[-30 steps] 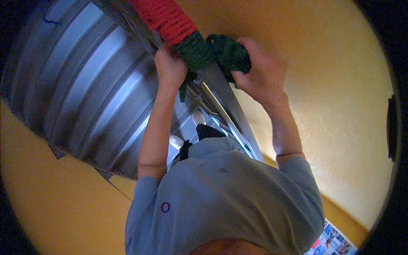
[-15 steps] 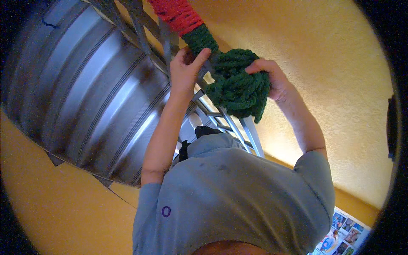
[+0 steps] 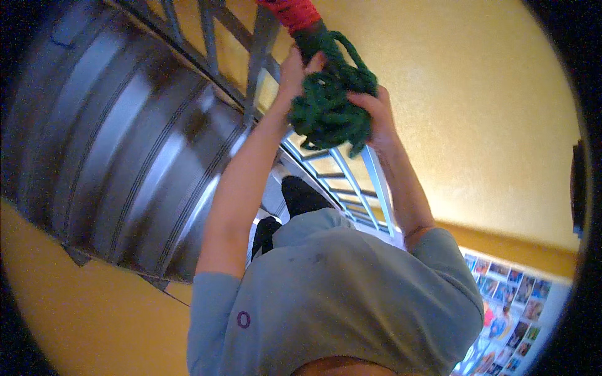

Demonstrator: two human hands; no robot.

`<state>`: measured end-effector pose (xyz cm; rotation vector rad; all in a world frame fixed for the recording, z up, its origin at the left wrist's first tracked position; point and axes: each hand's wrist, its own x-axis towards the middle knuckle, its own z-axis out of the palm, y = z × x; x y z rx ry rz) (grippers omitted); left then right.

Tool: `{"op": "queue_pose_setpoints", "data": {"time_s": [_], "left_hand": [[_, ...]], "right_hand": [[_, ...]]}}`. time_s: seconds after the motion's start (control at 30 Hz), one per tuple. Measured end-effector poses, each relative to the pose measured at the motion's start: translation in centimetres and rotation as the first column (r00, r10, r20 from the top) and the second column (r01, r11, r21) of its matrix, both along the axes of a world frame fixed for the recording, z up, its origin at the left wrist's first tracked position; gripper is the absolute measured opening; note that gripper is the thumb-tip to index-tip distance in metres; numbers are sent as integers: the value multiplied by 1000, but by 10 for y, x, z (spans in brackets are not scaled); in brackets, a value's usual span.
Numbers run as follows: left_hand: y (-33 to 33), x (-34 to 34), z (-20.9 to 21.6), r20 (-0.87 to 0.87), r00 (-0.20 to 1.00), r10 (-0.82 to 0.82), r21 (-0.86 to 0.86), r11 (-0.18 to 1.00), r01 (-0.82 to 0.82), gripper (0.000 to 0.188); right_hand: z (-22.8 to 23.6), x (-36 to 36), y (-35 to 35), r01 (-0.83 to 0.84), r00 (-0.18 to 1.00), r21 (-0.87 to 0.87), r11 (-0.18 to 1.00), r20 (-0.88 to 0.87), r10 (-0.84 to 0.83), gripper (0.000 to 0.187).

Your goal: The person ties a green rope around a metal railing that is already partially wrapped in red rope. They secure the rope by looping and knotting it around the railing structure, working with both hands to tighten and adjust the knot.

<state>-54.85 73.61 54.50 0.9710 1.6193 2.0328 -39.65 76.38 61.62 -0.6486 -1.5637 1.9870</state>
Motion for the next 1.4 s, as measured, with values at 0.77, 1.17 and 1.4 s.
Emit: {"op": "queue_pose_setpoints", "data": {"time_s": [0.77, 1.17, 1.4], "left_hand": [[-56, -30, 82, 885, 326, -334, 60, 774, 630, 17], [-39, -21, 102, 729, 607, -315, -320, 628, 709, 23], [-44, -33, 96, 676, 672, -303, -408, 606, 683, 22]], "right_hand": [[12, -55, -89, 398, 854, -609, 686, -28, -520, 23], [36, -41, -83, 390, 899, -453, 802, -3, -438, 18], [-20, -57, -103, 507, 838, -562, 654, 141, -528, 13]]}}
